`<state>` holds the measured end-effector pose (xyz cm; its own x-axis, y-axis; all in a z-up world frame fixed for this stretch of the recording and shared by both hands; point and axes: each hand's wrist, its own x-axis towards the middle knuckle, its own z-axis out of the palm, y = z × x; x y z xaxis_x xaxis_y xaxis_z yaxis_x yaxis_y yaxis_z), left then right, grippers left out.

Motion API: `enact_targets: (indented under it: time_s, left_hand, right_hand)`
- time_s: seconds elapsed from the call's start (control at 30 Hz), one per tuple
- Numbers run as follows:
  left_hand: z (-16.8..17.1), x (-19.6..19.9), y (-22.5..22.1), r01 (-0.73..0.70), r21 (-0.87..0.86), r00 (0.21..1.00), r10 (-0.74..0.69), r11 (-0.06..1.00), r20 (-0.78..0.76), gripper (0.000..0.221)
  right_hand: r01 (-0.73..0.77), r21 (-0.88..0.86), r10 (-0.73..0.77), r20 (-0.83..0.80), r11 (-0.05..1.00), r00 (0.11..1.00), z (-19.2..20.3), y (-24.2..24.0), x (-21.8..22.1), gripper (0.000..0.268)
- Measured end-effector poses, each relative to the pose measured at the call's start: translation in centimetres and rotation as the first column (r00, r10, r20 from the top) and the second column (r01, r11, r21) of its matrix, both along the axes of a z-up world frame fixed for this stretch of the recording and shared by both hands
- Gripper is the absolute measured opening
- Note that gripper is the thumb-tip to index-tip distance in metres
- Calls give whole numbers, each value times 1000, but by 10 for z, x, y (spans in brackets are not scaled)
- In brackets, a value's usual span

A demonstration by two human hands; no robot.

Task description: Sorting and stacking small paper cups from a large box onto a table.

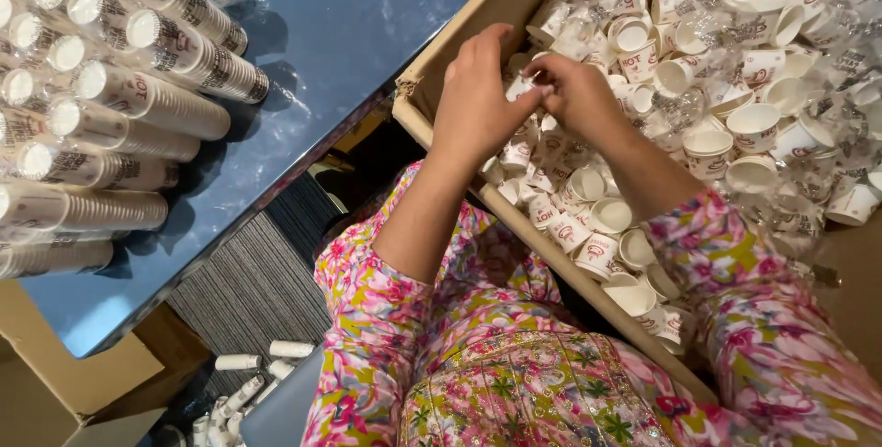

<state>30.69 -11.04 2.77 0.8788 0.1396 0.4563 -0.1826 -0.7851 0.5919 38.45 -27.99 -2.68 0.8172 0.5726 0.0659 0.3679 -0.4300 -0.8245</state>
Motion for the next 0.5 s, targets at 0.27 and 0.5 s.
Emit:
enact_targets:
  time_s: [0.27,0.5]
  left_hand:
    - [14,-4,1,193,-242,903,-269,951,-335,71]
    - [6,-2,1,126,-258,913,-214,958,-346,57]
  right_hand:
    - [111,255,-101,-50,960,994,30,-54,15,20]
    - [418,-287,-155,635,862,757,-46,-52,32,10]
